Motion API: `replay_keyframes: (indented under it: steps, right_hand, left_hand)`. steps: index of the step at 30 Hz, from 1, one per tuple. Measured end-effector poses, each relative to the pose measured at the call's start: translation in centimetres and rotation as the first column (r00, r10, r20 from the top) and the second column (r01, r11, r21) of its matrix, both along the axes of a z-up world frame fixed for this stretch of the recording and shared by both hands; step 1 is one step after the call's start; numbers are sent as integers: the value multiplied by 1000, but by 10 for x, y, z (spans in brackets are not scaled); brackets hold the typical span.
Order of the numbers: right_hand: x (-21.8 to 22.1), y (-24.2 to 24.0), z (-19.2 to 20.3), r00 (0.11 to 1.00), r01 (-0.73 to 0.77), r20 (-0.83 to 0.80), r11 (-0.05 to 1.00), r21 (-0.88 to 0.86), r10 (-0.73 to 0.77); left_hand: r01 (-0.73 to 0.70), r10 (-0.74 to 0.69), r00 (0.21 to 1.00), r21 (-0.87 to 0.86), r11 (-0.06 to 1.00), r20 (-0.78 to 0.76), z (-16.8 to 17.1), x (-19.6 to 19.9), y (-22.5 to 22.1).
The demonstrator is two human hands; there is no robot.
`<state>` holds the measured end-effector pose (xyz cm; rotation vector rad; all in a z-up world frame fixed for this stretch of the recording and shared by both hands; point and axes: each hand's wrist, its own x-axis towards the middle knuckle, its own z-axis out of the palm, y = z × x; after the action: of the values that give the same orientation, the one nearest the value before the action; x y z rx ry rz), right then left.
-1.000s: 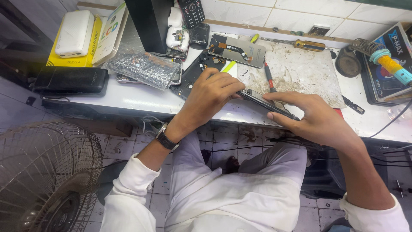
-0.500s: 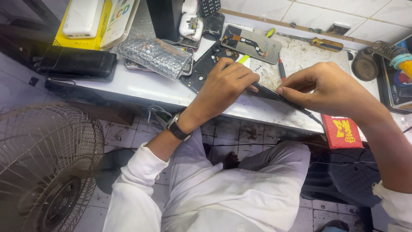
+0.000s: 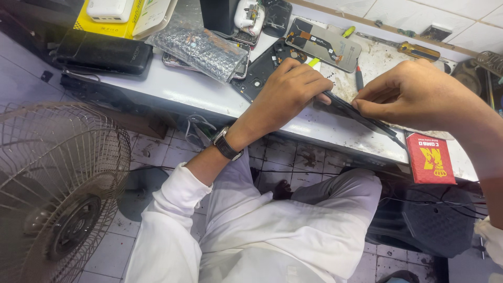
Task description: The person repairs a disassembled smartphone by connecting internal ribbon cables and installing the battery. They use a small screwdriver to adjust components and a charging cable to test the device. The person then places the back cover onto the phone and secures it.
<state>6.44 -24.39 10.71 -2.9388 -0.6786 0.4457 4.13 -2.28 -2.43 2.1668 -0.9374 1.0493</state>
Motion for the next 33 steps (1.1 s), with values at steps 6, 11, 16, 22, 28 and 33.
replay_keyframes:
  steps: [6, 11, 16, 22, 28, 33]
  right_hand:
    - [7, 1, -2, 999, -28, 26, 998, -55, 30]
    - [11, -2, -1, 998, -58, 28, 996, -62, 60]
    - [25, -5, 4, 996, -81, -29, 997, -17, 80]
    - [35, -6, 3, 991, -112, -74, 993, -25, 110]
    - [41, -7, 1, 988, -63, -144, 998, 5, 63]
    - [34, -3, 5, 986, -103, -131, 994, 21, 105]
  left_hand:
    - [18, -19, 999, -30, 999, -27, 0, 0, -1]
    - [10, -15, 997, -62, 998, -80, 3, 1, -4]
    - [4, -12, 994, -74, 997, -104, 6, 7, -10]
    - [19, -26, 996, -78, 997, -91, 2, 10, -11]
    - [11, -18, 997, -85, 996, -81, 3, 8, -11]
    - [30, -38, 995, -84, 996, -90, 5, 8, -13]
